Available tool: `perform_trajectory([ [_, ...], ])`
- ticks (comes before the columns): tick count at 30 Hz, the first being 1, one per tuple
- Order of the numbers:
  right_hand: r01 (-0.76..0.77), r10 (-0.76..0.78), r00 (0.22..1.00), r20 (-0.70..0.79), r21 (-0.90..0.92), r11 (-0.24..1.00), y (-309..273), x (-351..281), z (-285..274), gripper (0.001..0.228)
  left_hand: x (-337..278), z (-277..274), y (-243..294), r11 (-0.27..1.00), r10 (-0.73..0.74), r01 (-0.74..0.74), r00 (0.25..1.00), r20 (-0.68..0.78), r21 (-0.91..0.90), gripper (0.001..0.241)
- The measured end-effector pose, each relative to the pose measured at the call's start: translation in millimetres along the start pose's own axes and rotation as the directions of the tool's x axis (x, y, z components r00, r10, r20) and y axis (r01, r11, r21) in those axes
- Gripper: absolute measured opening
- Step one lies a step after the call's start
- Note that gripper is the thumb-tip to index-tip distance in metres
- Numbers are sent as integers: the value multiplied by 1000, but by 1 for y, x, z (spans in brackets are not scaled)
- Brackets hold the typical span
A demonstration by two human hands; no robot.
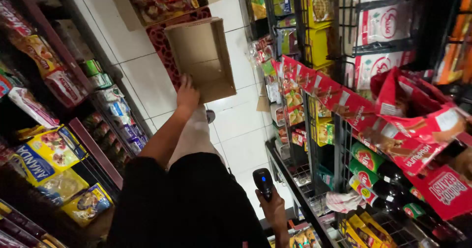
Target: Scanning bottles and restocking them on the grocery store shelf.
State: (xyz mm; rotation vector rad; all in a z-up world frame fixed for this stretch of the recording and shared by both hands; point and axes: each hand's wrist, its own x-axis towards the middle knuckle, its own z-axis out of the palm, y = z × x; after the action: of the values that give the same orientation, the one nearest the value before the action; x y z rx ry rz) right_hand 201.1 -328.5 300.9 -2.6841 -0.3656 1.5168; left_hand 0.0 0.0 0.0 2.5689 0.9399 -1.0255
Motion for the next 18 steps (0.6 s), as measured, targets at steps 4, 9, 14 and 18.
perform_trajectory([
  [4, -43, 42, 999, -17, -36, 998, -6, 3, 0, 45, 67, 73, 27, 995, 98, -79, 929, 357, -66, 50],
  [9, 3, -3, 1000, -19, -16, 1000, 10, 1, 6, 42, 127, 142, 52, 998, -52, 41, 947, 318, 41, 72],
  [14, -31, 26, 997, -66, -83, 996, 37, -1, 15, 44, 131, 168, 59, 997, -44, 53, 991, 128, -63, 46],
  [18, -9, 8, 999, -39, -22, 1000, 35, 3, 20, 44, 71, 73, 26, 990, 36, -56, 987, -156, -127, 21],
])
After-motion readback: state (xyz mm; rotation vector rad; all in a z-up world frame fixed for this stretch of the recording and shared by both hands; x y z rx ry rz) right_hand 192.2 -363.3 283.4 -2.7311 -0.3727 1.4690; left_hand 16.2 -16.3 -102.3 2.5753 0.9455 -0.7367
